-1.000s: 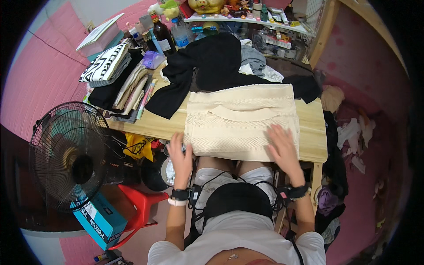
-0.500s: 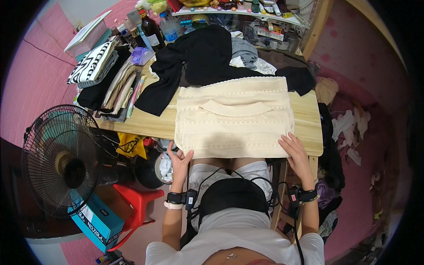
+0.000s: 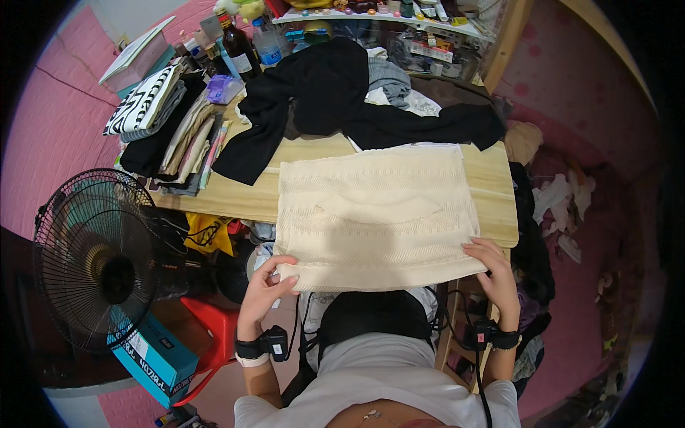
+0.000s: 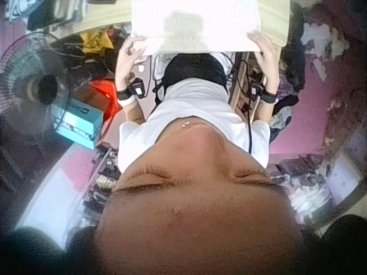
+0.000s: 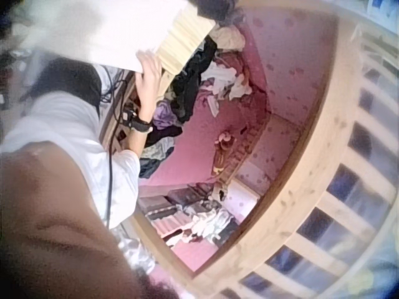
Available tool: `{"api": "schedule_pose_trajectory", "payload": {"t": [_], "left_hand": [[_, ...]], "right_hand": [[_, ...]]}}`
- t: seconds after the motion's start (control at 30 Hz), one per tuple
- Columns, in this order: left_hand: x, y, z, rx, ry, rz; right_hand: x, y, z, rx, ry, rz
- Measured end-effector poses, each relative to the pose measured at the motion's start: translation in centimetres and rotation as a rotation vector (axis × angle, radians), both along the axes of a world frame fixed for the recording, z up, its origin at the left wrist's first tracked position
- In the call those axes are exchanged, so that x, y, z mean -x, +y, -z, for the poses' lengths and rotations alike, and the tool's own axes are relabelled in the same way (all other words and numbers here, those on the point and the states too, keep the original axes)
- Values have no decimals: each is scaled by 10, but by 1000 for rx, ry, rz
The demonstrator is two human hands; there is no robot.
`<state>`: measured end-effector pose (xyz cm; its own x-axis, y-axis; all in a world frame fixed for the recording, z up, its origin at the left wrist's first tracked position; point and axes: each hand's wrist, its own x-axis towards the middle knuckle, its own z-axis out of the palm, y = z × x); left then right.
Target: The person picks up a white patterned sweater from a table, spreads it out flat across the table surface, and folds it.
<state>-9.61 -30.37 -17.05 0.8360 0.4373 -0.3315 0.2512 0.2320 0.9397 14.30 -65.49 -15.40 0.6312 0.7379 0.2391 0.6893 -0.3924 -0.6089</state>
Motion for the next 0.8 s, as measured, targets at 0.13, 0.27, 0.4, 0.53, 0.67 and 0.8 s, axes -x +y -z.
{"api": "schedule_pose_trajectory", "payload": {"t": [0.13, 0.27, 0.4, 0.53, 0.67, 0.8], "left_hand": [[11, 8, -11, 107, -132, 108], [4, 17, -12, -165, -90, 84], [-23, 31, -12, -440, -81, 46], [-66, 59, 5, -669, -292, -151], [-127, 75, 3, -331, -256, -155], [-166, 94, 57, -763, 49, -122]], "right_hand": [[1, -6, -10, -36, 108, 23], [-12, -4, -15, -152, 271, 37], [-40, 13, -17, -211, 418, 70], [-77, 42, -1, -411, 512, 84], [-113, 79, 6, -528, 597, 218], [-150, 97, 69, -453, 692, 297]]}}
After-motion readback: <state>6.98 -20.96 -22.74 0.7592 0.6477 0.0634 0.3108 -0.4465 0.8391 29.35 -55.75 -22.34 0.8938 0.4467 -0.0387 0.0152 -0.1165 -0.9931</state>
